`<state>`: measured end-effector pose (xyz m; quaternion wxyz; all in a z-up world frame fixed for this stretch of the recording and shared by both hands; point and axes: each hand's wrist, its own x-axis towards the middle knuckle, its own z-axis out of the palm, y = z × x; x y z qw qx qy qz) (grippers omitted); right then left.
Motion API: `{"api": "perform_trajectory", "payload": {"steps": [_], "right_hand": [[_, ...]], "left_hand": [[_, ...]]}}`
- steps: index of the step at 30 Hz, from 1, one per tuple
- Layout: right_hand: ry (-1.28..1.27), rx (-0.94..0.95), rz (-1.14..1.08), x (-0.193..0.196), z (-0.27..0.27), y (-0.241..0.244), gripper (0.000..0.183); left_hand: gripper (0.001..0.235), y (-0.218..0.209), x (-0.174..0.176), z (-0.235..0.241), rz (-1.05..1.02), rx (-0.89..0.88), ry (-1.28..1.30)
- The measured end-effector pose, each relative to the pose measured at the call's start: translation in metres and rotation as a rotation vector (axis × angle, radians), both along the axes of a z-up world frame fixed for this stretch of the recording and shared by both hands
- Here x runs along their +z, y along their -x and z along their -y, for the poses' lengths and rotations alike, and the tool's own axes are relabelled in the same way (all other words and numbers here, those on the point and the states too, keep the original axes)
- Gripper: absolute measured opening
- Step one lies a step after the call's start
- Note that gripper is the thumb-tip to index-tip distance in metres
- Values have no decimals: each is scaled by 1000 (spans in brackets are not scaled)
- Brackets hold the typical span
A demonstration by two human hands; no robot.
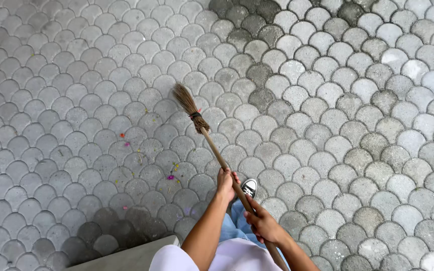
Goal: The person sweeps a paved outdoor patio using a traditional straw broom. They gather scattered debris, including fallen flower petals and a purple plastic bag, into a pile while moving around the area.
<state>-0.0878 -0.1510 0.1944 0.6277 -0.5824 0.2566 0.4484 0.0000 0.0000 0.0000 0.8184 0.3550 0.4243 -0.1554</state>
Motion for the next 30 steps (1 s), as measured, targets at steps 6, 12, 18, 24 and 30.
{"api": "perform_trajectory", "payload": {"steps": [6,12,18,24,30], "right_hand": [[279,-278,20,50,67,-10,70],[442,-245,-41,42,129,-26,75],[328,248,-83,11,58,-36,72],[114,113,82,17,34,-39,70],[254,-98,123,50,50,-43,69]], "left_hand": [[8,-53,104,137,-4,-424,130],[6,-34,29,256,93,-708,125],[17,-12,-2,112,-168,-350,23],[9,-33,40,59,-21,-227,-156],[22,-64,105,102,69,-296,198]]}}
